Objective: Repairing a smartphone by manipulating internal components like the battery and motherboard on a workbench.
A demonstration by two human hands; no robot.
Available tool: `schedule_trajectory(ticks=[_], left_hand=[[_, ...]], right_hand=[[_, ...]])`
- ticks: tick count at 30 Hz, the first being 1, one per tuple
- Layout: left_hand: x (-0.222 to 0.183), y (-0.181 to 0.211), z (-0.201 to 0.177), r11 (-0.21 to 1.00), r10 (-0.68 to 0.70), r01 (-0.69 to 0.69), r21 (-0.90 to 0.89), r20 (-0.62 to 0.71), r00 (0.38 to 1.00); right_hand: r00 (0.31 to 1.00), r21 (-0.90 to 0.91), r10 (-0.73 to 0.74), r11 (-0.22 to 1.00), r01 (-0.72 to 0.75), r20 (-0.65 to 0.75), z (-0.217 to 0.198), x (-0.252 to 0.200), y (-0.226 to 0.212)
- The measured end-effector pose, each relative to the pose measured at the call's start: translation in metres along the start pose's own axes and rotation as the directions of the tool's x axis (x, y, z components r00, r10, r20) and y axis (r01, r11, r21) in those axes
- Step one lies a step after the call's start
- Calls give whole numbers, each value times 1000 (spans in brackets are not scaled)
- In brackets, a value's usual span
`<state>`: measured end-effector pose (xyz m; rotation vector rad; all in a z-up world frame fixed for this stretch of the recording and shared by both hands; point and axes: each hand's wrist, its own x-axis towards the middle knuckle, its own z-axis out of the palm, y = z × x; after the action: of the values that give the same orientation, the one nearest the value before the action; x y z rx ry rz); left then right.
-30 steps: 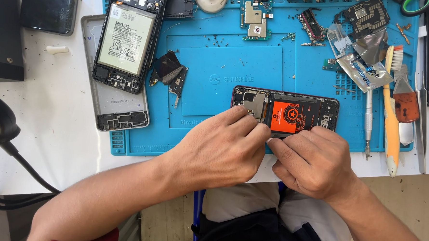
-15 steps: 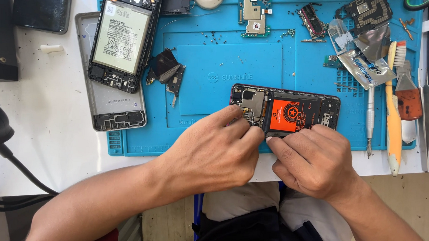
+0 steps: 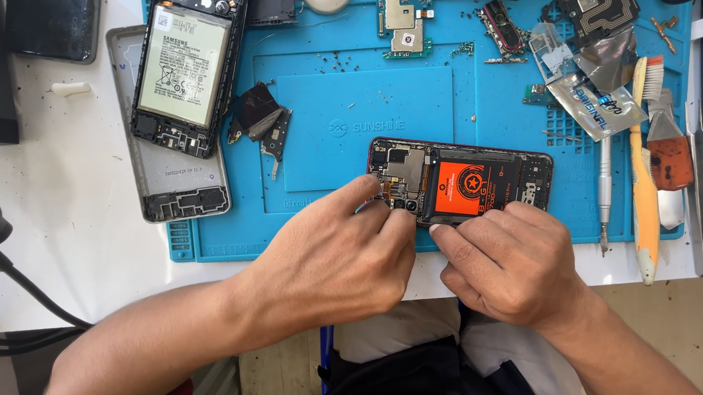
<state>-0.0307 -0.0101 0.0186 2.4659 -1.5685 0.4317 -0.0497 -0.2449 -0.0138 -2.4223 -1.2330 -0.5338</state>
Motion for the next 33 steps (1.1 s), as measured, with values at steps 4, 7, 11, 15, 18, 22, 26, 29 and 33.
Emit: schedule_trajectory(ticks=[4, 7, 11, 15, 18, 22, 26, 29, 33], left_hand=[[3, 8, -5, 998, 5, -5, 55, 7, 1000], [5, 11, -6, 993, 3, -11, 115, 65, 998], [5, 7, -3, 998, 15, -18, 68, 43, 999], [6, 6, -5, 998, 19, -21, 60, 33, 999], [7, 6, -5, 997, 15, -18, 73, 46, 999], [9, 11, -5, 995, 16, -23, 100, 63, 998], [11, 20, 1, 987, -26, 17, 162, 54, 998], [11, 23, 5, 984, -50, 46, 171, 22, 999], [11, 26, 10, 990, -70, 71, 119, -18, 997]], right_hand=[[1000, 2, -2, 1000, 2, -1, 0, -1, 1], [1000, 19, -8, 1000, 7, 10, 1, -3, 2], [1000, 16, -13, 1000, 13, 0, 1, -2, 2], [1000, 21, -14, 1000, 14, 1, 0, -2, 2], [1000, 22, -14, 1000, 14, 2, 1, -2, 2], [1000, 22, -2, 1000, 2, -1, 0, 0, 1], [1000, 23, 9, 1000, -8, -13, -3, 7, -1], [1000, 22, 7, 1000, -7, -29, -3, 9, -1], [999, 24, 6, 1000, -5, -44, -2, 10, -2]])
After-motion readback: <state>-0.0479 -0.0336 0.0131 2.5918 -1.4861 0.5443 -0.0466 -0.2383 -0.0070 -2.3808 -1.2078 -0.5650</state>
